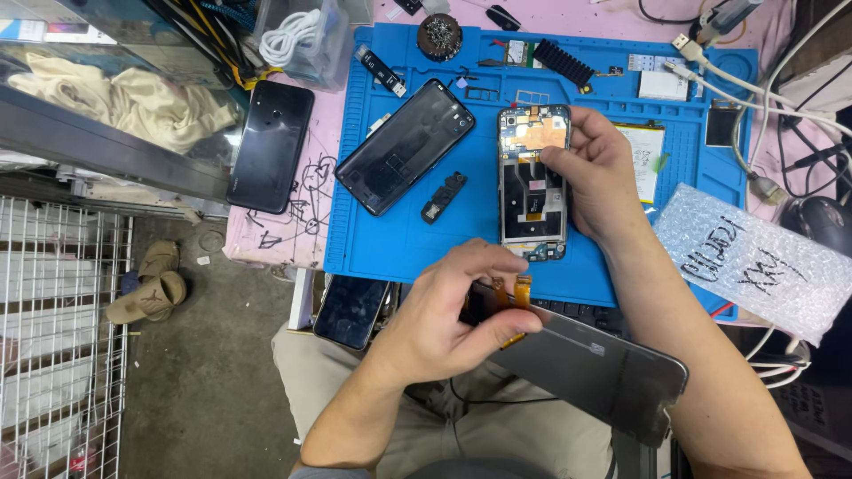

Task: The person assembles a mobile phone by connecting ribbon cables to the motherboard, placing a battery into the chassis, and attaching the screen assembly.

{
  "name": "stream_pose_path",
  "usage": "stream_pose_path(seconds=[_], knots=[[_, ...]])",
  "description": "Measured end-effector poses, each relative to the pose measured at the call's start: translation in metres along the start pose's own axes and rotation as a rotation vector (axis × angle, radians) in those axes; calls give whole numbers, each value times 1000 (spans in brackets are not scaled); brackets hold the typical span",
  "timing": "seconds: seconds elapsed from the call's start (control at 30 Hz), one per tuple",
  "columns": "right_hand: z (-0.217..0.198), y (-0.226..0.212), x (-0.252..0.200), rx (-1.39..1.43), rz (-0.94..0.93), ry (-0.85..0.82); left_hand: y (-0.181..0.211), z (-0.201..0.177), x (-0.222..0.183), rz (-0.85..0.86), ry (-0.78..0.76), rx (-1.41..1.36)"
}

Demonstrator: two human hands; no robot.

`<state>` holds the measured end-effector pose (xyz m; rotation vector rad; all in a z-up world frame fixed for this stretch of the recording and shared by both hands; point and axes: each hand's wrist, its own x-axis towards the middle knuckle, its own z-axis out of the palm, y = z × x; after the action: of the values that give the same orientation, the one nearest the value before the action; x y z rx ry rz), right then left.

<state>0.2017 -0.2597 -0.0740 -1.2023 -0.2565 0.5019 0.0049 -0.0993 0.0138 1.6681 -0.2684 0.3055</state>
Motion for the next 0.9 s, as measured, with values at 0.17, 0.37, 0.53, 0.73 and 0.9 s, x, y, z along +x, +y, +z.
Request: stream_pose_path(seconds=[0.17,0.37,0.53,0.73,0.9], knots=[[-1,0,0,-7,-6,-9,7,8,-1,129,55,148],[1,-1,0,-2,1,-10,16,8,1,162,75,218],[0,-1,0,-4,-3,-8,22,9,4,64,68,218],[12,-11,-3,0,3,-10,26,9,5,-28,58,179],[19,-13,-11,-125,-158,-131,23,9,5,-37,73,197]])
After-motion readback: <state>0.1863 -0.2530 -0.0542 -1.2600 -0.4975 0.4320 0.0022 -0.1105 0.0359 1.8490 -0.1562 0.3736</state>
